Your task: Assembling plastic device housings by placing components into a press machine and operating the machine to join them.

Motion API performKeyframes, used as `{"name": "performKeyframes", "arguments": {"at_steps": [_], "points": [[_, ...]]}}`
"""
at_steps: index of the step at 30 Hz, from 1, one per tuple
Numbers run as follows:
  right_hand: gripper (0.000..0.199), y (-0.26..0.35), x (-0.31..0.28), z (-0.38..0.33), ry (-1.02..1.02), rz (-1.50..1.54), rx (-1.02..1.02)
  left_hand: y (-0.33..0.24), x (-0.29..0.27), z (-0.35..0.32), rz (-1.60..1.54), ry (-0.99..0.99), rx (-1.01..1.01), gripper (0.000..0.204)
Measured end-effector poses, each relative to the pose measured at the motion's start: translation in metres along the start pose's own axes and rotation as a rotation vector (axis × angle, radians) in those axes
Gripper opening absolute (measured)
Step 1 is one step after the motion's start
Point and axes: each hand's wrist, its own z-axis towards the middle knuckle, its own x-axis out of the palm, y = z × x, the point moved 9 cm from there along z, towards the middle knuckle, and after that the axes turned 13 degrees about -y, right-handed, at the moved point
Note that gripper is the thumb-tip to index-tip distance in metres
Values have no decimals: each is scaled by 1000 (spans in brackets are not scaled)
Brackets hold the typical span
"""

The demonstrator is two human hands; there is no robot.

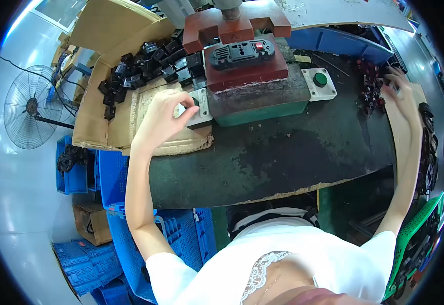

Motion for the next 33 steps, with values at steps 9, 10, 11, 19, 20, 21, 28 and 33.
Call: {"name": "performKeyframes", "arguments": {"at_steps": [9, 10, 11, 19, 20, 21, 28, 33], "points": [[42, -303, -27, -183, 62, -731, 612, -11, 0, 64, -137, -419, 114, 51], [33, -274, 0, -163, 103, -407, 730, -8, 4, 73, -90, -370, 64, 59], [27, -227, -17, -141, -221, -481, 335, -4, 6, 78, -75, -322, 42, 67], [18, -165, -76, -114, -468, -651, 690, 9, 29, 92, -330, -205, -208, 54], [22, -182, -84, -127, -479, -713, 788, 5, 33, 94, -367, -185, -251, 53], [27, -203, -67, -130, -487, -723, 877, 9, 30, 86, -397, -212, -251, 52], [62, -261, -81, -141, -171, -867, 949, 6, 40, 90, -561, -162, -197, 52], [71, -289, -33, -132, 275, -623, 863, -8, 32, 101, -588, -202, -15, 55]]}}
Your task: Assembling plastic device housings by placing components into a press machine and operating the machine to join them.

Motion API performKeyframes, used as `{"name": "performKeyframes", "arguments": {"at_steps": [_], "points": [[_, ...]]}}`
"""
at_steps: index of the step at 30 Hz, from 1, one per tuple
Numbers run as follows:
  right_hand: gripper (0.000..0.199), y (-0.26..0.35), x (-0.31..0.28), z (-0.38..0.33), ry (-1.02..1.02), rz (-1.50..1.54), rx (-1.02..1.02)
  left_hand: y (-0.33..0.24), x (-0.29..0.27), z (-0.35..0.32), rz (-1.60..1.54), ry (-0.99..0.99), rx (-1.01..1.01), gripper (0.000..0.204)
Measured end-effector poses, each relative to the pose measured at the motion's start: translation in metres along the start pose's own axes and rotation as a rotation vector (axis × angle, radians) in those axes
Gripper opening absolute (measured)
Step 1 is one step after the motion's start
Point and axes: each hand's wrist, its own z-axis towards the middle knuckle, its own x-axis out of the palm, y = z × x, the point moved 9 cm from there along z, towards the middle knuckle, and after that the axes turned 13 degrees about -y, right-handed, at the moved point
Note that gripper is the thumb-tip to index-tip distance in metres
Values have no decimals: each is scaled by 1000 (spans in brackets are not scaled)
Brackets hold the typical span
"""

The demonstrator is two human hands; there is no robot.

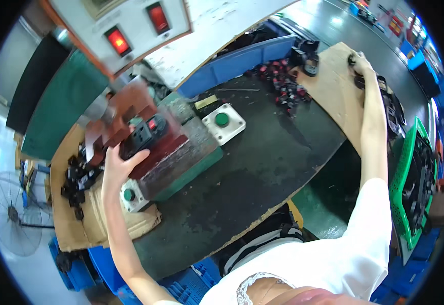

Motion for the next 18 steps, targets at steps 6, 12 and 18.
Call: {"name": "performKeyframes", "arguments": {"at_steps": [6, 12, 18], "points": [[18, -31, -3, 17, -246, -110, -269, 10, -13, -3, 279, -227, 33, 66], [28, -4, 2, 11, -111, 95, -228, -43, -16, -27, 28, -323, 314, 54], [65, -39, 24, 24, 201, 46, -56, -61, -24, -51, 86, -346, 494, 55]]}}
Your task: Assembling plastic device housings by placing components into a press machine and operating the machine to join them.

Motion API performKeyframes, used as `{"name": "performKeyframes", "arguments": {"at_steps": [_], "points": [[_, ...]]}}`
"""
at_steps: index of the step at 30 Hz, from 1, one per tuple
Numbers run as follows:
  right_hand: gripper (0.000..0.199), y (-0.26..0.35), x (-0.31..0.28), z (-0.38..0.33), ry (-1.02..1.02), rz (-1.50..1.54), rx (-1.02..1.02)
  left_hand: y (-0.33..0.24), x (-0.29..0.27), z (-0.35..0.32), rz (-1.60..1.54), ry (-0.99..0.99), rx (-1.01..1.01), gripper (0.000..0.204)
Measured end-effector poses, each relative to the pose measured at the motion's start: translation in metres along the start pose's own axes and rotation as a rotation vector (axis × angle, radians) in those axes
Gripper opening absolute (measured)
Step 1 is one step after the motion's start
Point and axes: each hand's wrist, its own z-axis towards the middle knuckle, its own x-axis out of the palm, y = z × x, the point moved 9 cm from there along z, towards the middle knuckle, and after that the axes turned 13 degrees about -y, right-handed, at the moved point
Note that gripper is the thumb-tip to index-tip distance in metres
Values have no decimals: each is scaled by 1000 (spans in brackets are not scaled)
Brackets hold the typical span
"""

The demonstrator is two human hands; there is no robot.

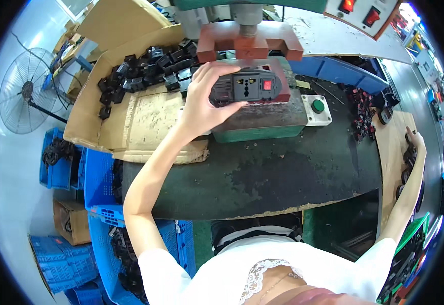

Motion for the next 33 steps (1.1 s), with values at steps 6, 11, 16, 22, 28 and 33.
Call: {"name": "performKeyframes", "arguments": {"at_steps": [6, 11, 16, 22, 28, 33], "points": [[51, 97, -31, -46, -142, -211, 44, -14, -38, -24, 93, 15, -185, 54], [52, 116, -51, -30, -304, -125, -49, -27, -74, -33, 122, -43, -275, 54], [47, 378, -202, -241, -666, 436, -1063, -31, -105, -57, 321, -57, -294, 57], [38, 538, -254, -423, -973, 694, -1724, -42, -156, -97, 613, -77, -300, 59], [40, 610, -239, -405, -478, 753, -1731, -59, -207, -109, 914, 20, -378, 56], [40, 622, -230, -386, -291, 785, -1729, -61, -286, -148, 1387, -32, -501, 60]]}}
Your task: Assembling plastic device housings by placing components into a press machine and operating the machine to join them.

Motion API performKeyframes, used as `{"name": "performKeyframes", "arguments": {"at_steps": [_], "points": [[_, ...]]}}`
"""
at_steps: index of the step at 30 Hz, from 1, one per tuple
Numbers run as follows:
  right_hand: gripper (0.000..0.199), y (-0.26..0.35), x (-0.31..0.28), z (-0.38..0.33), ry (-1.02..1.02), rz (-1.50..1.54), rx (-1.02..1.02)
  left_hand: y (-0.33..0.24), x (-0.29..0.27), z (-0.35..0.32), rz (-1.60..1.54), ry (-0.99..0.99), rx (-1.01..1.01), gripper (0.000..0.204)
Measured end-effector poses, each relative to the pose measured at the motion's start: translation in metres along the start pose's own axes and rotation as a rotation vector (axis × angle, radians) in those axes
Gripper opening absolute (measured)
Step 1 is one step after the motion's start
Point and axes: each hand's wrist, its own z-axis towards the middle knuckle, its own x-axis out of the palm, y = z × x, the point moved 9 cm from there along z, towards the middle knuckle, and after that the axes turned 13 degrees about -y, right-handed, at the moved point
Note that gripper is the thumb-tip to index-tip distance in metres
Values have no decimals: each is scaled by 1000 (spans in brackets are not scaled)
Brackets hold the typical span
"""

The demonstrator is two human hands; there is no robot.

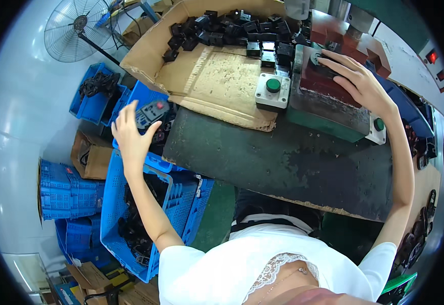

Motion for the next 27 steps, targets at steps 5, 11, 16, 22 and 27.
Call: {"name": "performKeyframes", "arguments": {"at_steps": [5, 11, 16, 22, 27], "points": [[43, 11, -8, -3, -8, -150, 1, -19, 19, 27, -295, -80, -35, 52], [35, 26, -47, -34, -138, -201, -38, -155, 122, 73, -719, 158, 440, 36], [23, -16, -97, -100, -325, -261, 266, -212, 214, 85, -529, 335, 643, 47], [19, -86, -162, -192, -680, -332, 597, -222, 245, 85, -407, 347, 743, 48], [20, -140, -145, -259, -440, -568, 925, -207, 224, 100, -517, 197, 625, 40]]}}
